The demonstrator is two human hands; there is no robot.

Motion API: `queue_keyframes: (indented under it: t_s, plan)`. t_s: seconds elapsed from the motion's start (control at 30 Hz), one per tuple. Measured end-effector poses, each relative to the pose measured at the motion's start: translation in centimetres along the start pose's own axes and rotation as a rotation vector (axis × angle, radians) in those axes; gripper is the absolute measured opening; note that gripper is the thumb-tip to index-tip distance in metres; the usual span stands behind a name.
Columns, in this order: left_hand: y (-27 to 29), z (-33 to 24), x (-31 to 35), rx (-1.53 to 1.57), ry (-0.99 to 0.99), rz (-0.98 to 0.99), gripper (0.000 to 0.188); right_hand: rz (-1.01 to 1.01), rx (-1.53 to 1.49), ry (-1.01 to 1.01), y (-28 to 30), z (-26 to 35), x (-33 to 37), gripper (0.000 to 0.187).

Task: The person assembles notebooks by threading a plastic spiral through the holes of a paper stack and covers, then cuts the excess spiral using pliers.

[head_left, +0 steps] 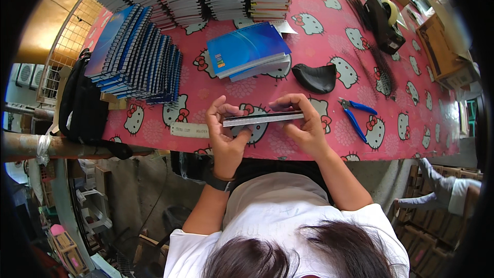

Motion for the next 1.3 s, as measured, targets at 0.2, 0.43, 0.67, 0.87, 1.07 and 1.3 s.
queue_keyframes:
  t_s: [0.2, 0.43, 0.67, 0.87, 1.07, 1.3]
  plan:
    - [-1.7, -3.2, 1.3, -0.681, -0.415, -0.185, 0.068, 0.023, 0.088, 0.074, 0.3, -0.9, 0.1, 0.026]
    - [-6.4, -4.5, 1.3, -1.089, -0.682, 0.188, 0.040, 0.316, 0.357, 0.256, 2.4, 2.5, -2.2, 0.024]
    - [-6.9, -5.5, 1.1, -1.000, -0.768, 0.210, 0.037, -0.150, 1.253, 0.166, 19.2, 4.2, -6.6, 0.024]
    - [-6.7, -5.3, 0.9, -0.973, -0.746, 0.173, 0.030, -0.107, 1.517, 0.192, 19.2, 2.1, -6.8, 0.019]
    - [-7.2, -5.5, 0.5, -0.938, -0.676, 0.147, 0.021, -0.192, 1.287, 0.551, 13.1, 9.2, -4.5, 0.029]
    - [-6.9, -5.6, 0.2, -0.924, -0.656, 0.185, 0.023, 0.321, 0.615, 0.046, 5.2, 5.5, -0.7, 0.038]
Point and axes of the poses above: each hand's wrist, its own x-axis away from the middle knuckle, its own y-axis out of the back of the hand, z = x × y, the point moved 7 cm from there along -x, towards the middle knuckle, and after that the axes turned 6 degrees about y, right-handed, at the moved point
